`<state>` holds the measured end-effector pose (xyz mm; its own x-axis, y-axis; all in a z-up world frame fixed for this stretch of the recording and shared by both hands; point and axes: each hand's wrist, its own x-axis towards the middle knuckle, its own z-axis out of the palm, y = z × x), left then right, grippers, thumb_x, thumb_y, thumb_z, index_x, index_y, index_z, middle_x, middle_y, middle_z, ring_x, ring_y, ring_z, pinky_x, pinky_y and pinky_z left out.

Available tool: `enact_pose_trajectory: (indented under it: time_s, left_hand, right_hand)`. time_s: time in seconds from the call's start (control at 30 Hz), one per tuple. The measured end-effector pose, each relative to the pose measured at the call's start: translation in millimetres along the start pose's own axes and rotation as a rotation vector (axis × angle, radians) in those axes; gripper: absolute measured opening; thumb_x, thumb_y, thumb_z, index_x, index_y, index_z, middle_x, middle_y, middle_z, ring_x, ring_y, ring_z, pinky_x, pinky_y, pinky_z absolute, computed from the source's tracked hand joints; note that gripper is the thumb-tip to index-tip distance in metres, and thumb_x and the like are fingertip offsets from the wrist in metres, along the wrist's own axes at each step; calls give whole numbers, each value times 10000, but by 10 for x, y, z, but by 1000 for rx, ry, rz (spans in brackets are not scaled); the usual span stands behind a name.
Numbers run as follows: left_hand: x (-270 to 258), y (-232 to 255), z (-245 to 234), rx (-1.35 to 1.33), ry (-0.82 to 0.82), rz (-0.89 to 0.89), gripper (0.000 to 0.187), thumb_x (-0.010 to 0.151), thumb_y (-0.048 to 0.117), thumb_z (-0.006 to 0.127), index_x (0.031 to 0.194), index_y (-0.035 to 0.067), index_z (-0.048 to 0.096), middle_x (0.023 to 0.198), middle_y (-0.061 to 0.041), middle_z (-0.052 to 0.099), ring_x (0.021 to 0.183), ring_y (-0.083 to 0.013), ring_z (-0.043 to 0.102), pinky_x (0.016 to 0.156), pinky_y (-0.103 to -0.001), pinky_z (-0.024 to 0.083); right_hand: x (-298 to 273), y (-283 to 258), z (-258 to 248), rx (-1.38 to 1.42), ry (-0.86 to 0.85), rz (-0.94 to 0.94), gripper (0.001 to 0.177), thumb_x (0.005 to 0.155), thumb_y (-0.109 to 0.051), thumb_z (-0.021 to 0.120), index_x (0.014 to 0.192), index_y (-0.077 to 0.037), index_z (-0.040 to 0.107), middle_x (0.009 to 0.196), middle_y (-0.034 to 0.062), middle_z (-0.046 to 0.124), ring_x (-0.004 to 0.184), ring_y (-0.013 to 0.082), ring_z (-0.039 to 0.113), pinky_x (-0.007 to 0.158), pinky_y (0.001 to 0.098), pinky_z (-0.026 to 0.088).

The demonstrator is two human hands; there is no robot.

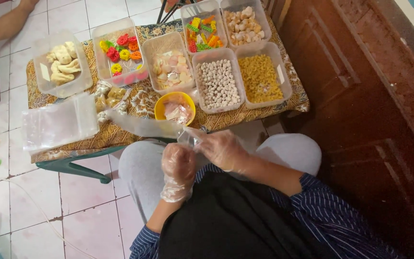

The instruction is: The person is manually filling plastic polybags with a variety of snacks and crackers from multiple containers.

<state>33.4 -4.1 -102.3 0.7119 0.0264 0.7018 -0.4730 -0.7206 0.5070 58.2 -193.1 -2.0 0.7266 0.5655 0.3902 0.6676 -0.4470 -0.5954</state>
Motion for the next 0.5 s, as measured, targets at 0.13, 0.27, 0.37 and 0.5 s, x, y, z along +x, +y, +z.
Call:
enact_pose_trajectory:
  time_s: [0.13, 0.27, 0.37, 0.5]
  left_hand:
    - [-309, -289, 265, 106, -64, 37, 278, 813, 180, 694, 609, 162, 506, 592, -35, 486, 559, -285, 530, 531, -390, 443]
    - [-592, -404, 631, 177, -120, 72, 201, 830, 212, 660, 666, 158, 558, 639, -52, 519, 603, -301, 560, 542, -413, 452]
    - [-558, -176, 706, 234, -176, 113, 153, 847, 243, 627, 723, 155, 610, 685, -68, 551, 648, -317, 591, 553, -435, 462]
    - [-252, 409, 531, 22, -344, 261, 75, 861, 235, 651, 831, 195, 595, 801, -15, 574, 746, -256, 635, 626, -379, 544]
  right_hand:
    - [-36, 222, 270, 863, -72, 164, 439, 1070, -65, 453, 1498, 27, 435, 1476, 292, 495, 1371, 447, 454, 1157, 613, 340]
    - [392, -358, -63, 707, 68, 59, 410, 1046, -24, 447, 1450, -33, 519, 1408, 256, 560, 1319, 427, 527, 1150, 606, 382]
    - [582, -281, 10, 893, 101, 112, 376, 1036, -130, 500, 1403, -54, 528, 1343, 206, 563, 1293, 372, 532, 1154, 556, 375]
    - [793, -93, 117, 1309, 184, 224, 395, 1014, -367, 620, 1297, -101, 550, 1195, 92, 570, 1235, 247, 546, 1162, 443, 360]
